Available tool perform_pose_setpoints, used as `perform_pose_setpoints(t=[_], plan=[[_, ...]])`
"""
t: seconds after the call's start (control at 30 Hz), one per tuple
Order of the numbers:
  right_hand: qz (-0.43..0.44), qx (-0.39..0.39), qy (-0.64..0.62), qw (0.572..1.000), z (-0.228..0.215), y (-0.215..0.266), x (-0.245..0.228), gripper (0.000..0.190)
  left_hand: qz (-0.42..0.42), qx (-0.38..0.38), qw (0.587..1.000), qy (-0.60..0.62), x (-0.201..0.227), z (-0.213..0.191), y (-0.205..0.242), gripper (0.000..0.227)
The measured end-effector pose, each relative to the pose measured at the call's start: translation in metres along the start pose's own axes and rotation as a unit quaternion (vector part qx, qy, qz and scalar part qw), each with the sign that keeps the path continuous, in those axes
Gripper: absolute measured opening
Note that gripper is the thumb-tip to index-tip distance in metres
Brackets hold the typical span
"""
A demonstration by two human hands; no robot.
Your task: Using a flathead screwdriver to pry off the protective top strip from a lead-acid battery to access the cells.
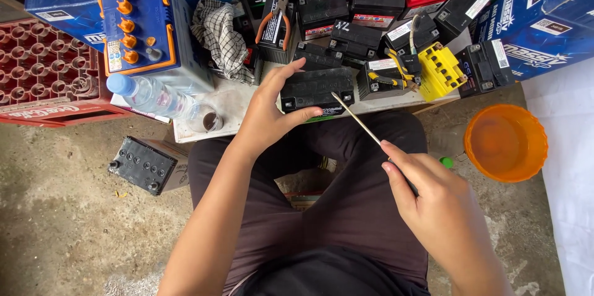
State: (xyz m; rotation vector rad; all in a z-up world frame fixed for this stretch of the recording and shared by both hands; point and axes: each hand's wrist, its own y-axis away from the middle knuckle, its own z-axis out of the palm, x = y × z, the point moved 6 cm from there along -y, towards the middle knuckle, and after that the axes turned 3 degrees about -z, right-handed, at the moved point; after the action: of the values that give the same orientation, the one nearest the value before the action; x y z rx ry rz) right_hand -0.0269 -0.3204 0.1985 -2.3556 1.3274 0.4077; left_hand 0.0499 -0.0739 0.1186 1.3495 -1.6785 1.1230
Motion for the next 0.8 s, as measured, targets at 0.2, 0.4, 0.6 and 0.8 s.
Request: perform_pose_setpoints(t=[0.2, 0.4, 0.6, 0.8], plan=[[0.014, -0.012, 0.075, 0.997, -0.004, -0.005, -0.004, 0.035, -0.016, -0.005, 1.0, -0.011, 0.003, -0.003, -0.001, 0.065], [0.002, -0.031, 0.169, 0.985, -0.016, -0.013, -0.016, 0.033, -0.007, -0.004, 1.0, -0.01, 0.001, -0.003, -0.001, 0.064], [-0.02, -0.036, 0.197, 0.979, -0.019, -0.011, -0.019, 0.033, 0.01, 0.0, 1.0, -0.011, -0.001, -0.003, -0.001, 0.064], [-0.003, -0.021, 0.197, 0.98, -0.007, -0.004, -0.019, 0.035, 0.014, -0.001, 1.0, -0.012, 0.0, -0.002, -0.001, 0.063]])
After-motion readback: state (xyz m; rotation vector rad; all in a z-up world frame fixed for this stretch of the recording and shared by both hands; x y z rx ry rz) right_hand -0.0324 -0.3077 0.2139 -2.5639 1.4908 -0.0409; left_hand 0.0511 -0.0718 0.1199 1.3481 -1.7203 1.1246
